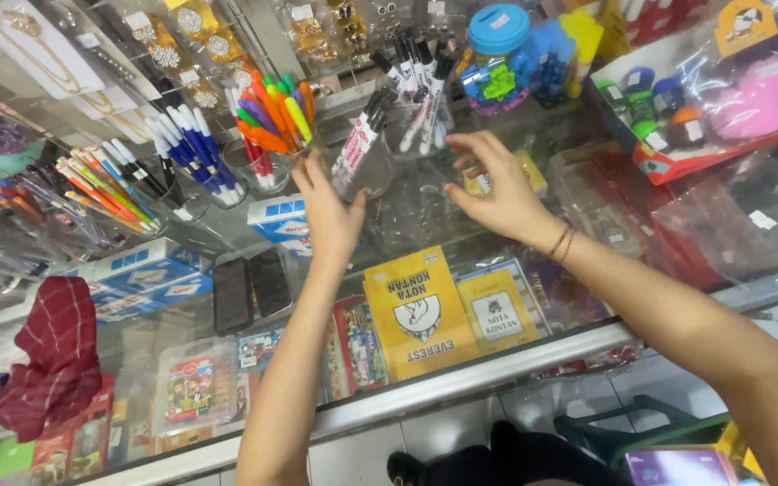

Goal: Organize stationery and decorative items on a glass counter and wipe the glass surface with a cloth.

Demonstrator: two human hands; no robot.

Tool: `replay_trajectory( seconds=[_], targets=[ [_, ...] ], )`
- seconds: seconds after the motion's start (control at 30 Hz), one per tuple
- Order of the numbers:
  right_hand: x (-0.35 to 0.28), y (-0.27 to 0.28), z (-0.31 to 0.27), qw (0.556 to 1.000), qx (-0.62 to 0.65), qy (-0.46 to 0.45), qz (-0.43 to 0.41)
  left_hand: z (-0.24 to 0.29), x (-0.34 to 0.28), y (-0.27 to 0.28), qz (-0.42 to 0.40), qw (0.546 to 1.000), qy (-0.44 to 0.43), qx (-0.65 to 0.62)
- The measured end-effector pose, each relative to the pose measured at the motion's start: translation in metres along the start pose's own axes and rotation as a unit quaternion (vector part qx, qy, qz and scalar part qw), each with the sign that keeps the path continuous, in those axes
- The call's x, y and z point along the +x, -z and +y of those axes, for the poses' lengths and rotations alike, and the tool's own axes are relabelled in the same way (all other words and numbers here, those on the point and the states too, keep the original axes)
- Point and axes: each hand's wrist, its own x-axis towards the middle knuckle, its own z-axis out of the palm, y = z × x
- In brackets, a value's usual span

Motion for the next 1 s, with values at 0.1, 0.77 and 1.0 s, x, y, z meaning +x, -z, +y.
replay_trajectory(
  seconds=[0.1, 0.77, 1.0],
  targets=[
    [0.001, -0.001, -0.006, 0.999, -0.042, 0.002, -0.032, -0.001, 0.003, -0.007, 0.012, 1.000, -0.010, 0.013],
    [0.000, -0.005, 0.014, 0.990, -0.140, -0.016, -0.019, 0.017, 0.028, -0.036, 0.054, 0.984, -0.065, 0.155],
    [0.031, -0.034, 0.029, 0.960, -0.228, -0.123, -0.104, 0.023, 0.036, -0.034, 0.019, 0.985, -0.030, 0.169]
  ],
)
